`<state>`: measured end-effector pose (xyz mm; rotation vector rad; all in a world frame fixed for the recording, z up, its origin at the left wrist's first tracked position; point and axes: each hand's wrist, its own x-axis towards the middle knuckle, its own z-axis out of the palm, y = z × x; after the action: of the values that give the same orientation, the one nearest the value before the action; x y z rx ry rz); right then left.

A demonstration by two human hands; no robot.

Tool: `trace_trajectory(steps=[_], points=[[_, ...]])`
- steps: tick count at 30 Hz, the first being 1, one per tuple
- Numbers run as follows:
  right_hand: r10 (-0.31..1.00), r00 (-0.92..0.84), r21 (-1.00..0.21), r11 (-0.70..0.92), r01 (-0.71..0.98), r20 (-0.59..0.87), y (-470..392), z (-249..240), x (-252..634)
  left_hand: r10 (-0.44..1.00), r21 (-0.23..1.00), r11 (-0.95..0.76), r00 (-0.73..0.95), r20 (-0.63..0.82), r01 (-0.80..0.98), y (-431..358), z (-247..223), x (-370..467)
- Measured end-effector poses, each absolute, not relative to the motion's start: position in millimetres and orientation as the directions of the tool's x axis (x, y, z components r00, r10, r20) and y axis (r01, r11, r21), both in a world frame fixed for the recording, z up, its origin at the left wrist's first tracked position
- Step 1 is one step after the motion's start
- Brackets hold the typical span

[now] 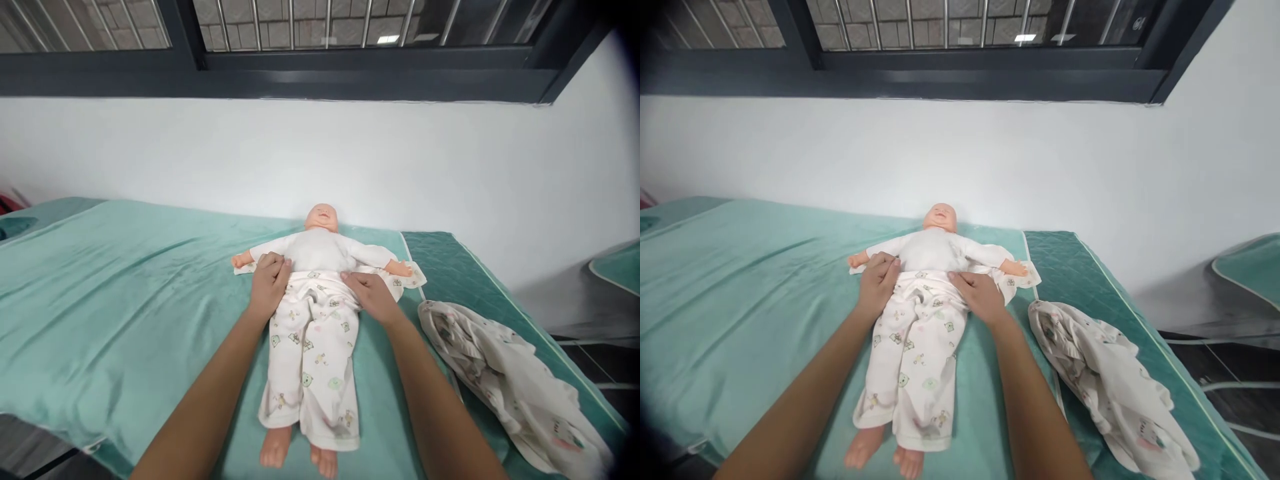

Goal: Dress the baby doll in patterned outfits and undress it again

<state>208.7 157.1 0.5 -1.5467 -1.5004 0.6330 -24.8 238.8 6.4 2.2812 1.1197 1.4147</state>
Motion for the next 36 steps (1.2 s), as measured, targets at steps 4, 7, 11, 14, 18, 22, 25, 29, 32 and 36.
trace_trajectory(steps=[4, 7, 11, 14, 18, 22, 25, 29, 32, 36], points=[[0.988, -0.014, -0.875, 0.144, 0.463, 0.156, 153.6, 5.5, 216.3, 0.736, 0.573, -0.648, 0.218, 0.641, 0.501, 222.1, 6.0, -33.8], [0.984, -0.137, -0.897, 0.163, 0.411, 0.116, 148.5, 10.8, 222.7, 0.781, 0.624, -0.599, 0.196, 0.592, 0.501, 208.6, 4.6, -39.6], [0.980, -0.190, -0.911, 0.131, 0.390, 0.059, 145.5, 11.8, 225.0, 0.862, 0.731, -0.495, 0.162, 0.480, 0.470, 193.2, -1.7, -45.0], [0.992, -0.090, -0.897, 0.122, 0.424, 0.092, 149.7, 6.0, 221.9, 0.893, 0.788, -0.448, 0.162, 0.420, 0.422, 187.4, -6.1, -46.4], [0.985, 0.047, -0.892, 0.127, 0.434, 0.163, 157.0, -1.4, 215.8, 0.885, 0.789, -0.463, 0.175, 0.430, 0.403, 195.0, -4.1, -39.6], [0.945, 0.233, -0.883, 0.101, 0.458, 0.229, 162.2, -4.4, 207.2, 0.838, 0.729, -0.536, 0.169, 0.518, 0.426, 219.3, 0.8, -22.8], [0.881, 0.379, -0.858, 0.057, 0.510, 0.284, 166.4, -7.2, 200.2, 0.827, 0.722, -0.550, 0.156, 0.540, 0.419, 237.6, 0.5, -10.4], [0.853, 0.405, -0.834, 0.063, 0.548, 0.330, 168.9, -11.4, 196.5, 0.836, 0.741, -0.541, 0.162, 0.524, 0.397, 241.8, -2.2, -5.9], [0.864, 0.385, -0.838, 0.074, 0.540, 0.324, 167.1, -12.9, 197.9, 0.845, 0.735, -0.526, 0.169, 0.507, 0.427, 223.0, -3.7, -13.0], [0.868, 0.378, -0.863, 0.105, 0.494, 0.322, 165.5, -15.1, 199.8, 0.838, 0.698, -0.541, 0.223, 0.499, 0.470, 182.9, -7.7, -28.0]])
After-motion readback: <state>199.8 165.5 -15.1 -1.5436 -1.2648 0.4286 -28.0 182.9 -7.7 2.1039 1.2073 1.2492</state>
